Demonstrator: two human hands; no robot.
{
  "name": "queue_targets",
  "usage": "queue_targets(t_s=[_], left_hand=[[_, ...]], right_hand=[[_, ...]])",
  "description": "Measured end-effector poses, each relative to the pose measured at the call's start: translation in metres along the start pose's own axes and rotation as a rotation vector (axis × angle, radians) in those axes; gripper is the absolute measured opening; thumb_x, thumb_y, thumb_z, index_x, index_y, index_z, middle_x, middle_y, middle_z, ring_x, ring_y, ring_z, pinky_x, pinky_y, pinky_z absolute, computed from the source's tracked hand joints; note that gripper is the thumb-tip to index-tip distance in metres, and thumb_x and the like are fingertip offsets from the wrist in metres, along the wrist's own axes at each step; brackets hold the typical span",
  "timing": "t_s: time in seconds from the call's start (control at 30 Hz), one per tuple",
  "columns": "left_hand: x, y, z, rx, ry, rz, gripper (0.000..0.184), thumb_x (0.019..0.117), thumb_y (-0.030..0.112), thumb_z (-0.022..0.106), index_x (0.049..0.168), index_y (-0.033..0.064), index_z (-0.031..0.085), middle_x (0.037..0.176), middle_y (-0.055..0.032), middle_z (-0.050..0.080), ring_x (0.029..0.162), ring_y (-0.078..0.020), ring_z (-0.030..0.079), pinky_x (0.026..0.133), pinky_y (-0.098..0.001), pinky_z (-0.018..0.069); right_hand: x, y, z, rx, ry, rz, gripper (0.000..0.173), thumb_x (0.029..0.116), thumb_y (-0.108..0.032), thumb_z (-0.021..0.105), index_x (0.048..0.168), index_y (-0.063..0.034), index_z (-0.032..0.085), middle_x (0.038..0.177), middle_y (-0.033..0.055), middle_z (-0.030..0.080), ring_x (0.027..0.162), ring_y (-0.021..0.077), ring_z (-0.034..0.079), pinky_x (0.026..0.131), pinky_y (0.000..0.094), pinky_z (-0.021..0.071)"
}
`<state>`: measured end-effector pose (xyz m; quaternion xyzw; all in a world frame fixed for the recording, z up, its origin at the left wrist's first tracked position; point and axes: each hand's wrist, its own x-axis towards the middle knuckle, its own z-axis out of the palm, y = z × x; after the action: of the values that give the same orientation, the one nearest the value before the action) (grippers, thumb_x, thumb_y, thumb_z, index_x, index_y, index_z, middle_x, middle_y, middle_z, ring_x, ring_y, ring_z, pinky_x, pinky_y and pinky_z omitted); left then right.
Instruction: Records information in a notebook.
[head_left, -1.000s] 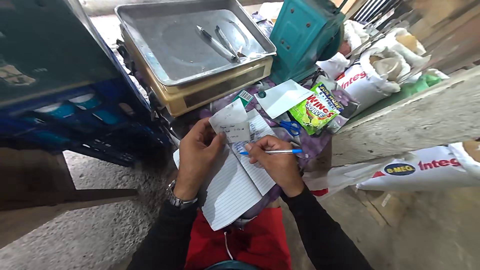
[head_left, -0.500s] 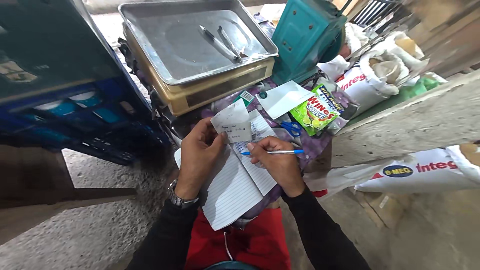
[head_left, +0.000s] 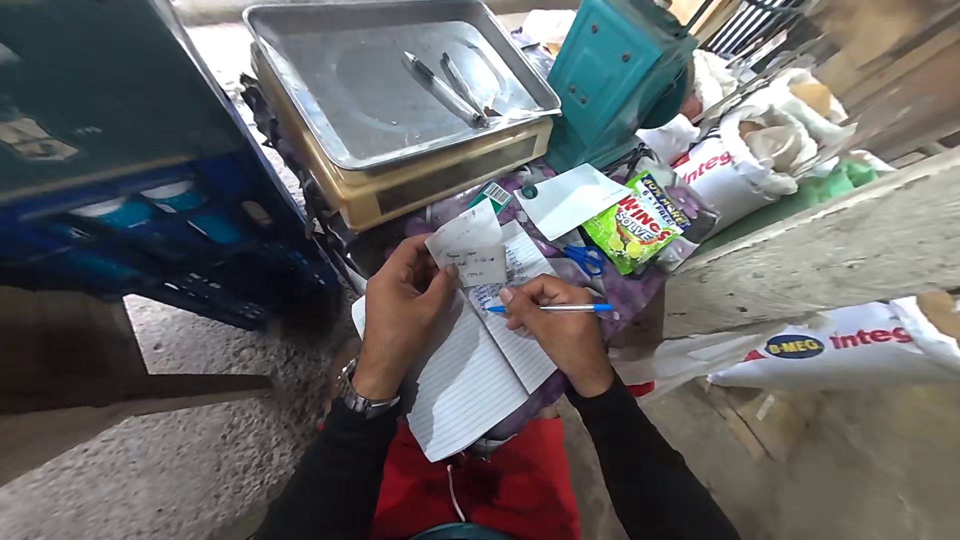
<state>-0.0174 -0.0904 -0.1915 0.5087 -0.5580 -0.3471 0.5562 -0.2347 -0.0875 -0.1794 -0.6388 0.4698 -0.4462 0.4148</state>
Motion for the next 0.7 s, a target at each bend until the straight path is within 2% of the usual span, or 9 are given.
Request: queue_targets(t_s=[0.7], left_hand=[[-0.0002, -0.0005, -0.0003, 0.000, 0.001, 0.001, 0.034, 0.0948, 0.011, 0.073, 0.127, 0.0188, 0.064, 0.096, 0.0025, 0.074, 0.077, -0.0115, 0.072, 0.067, -0.0301, 0.0630]], right_hand=[[0.0005, 0.0000, -0.0005, -0.005, 0.017, 0.015, 0.017, 0.0970, -0.017, 0.073, 0.090, -0.0015, 0.071, 0.073, 0.0112, 0.073, 0.060, 0.0202, 0.070, 0.052, 0.0316, 0.0604]])
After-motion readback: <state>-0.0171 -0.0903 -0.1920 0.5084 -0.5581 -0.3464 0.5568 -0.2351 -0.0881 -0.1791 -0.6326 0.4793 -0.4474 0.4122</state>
